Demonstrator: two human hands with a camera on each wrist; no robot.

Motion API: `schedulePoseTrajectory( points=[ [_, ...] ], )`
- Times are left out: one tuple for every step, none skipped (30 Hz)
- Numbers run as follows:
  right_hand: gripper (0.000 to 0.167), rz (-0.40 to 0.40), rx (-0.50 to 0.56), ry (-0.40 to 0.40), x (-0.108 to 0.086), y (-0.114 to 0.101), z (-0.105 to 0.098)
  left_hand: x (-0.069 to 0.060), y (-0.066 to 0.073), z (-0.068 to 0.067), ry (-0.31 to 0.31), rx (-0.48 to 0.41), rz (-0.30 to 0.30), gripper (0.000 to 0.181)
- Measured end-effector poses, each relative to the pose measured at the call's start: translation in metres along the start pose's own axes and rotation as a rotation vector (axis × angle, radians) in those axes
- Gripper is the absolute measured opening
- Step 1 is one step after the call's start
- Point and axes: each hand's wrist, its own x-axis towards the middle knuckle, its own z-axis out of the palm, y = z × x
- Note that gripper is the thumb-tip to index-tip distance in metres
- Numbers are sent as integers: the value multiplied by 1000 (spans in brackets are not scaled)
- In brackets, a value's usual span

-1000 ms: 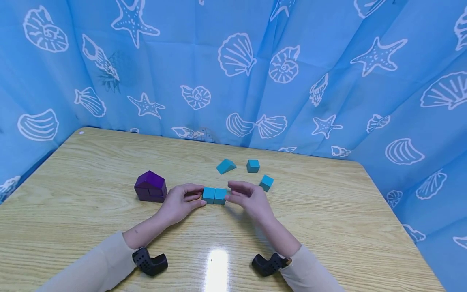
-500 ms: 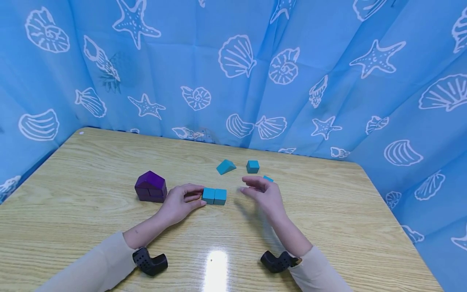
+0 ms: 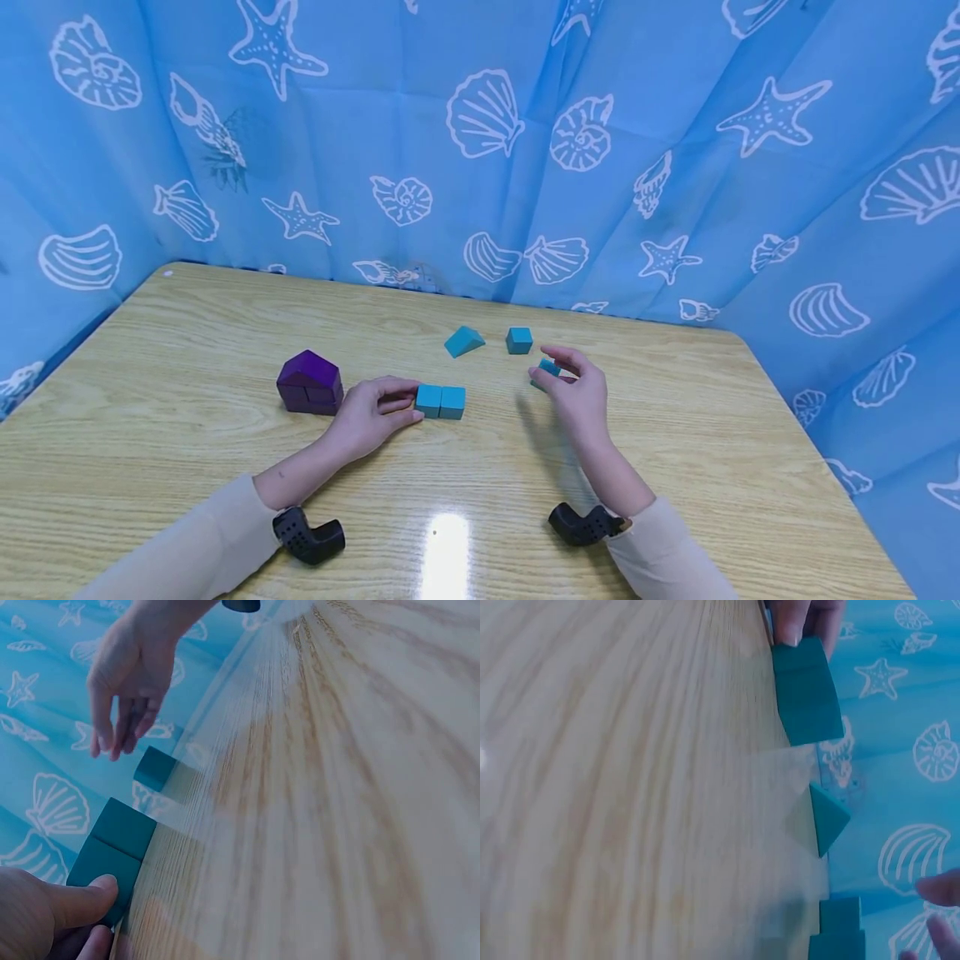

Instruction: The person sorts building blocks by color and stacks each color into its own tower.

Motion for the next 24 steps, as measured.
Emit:
schedulePoseTrajectory(
  points=[
    [49,8,0,2,1,1,-1,0,0,0,0,1,1,38],
    [52,14,-1,1,1,1,-2,0,0,0,-1,3,2,38],
    [55,21,-3,-2,2,2,-3,0,0,0,-1,4,2,38],
    [57,28,-4,-10,3,2,-4,0,1,0,0,4,1,38],
    [59,35,-7,-20,3,3,-5,0,1,0,1,5,0,38],
    [61,41,-9,-31,4,4,-6,0,1,0,2,8,0,37],
    [63,49,-11,-40,5,5,-7,0,1,0,3,8,-1,37],
    [64,57,-13,-50,6,6,-7,0,1,0,4,8,-2,37],
    [65,63,-12,-60,7,7,-8,0,1,0,5,9,0,37],
    [65,68,-11,-71,8,8,-8,1,0,0,7,10,-2,37],
    [66,72,-8,-80,10,9,-8,1,0,0,9,10,-2,37],
    [67,78,-6,-88,11,10,-8,1,0,0,10,10,-3,38],
    [67,84,-5,-95,12,11,-8,1,-1,0,11,9,-4,38],
    [68,91,-4,-102,13,12,-8,1,-1,0,11,9,-4,38],
    [69,99,-2,-110,14,13,-8,0,-1,0,10,13,3,38],
    [69,108,-3,-117,15,14,-9,1,-1,0,9,11,-1,38],
    [70,118,0,-122,16,15,-9,0,-1,0,9,10,0,38],
    [70,128,-1,-126,17,17,-9,0,-1,-1,7,9,-1,38],
    [70,137,-2,-130,18,18,-10,0,-1,-1,5,14,6,38],
    [70,146,1,-134,19,20,-11,0,-1,-1,4,13,4,38],
    [70,153,3,-141,20,21,-11,0,-1,-1,4,14,5,38],
    [69,159,1,-145,21,22,-12,0,0,0,5,9,-3,38],
    [68,161,2,-150,21,23,-12,0,0,0,5,9,-3,38],
    [68,162,1,-156,21,24,-13,0,0,0,5,9,-5,38]
  ],
)
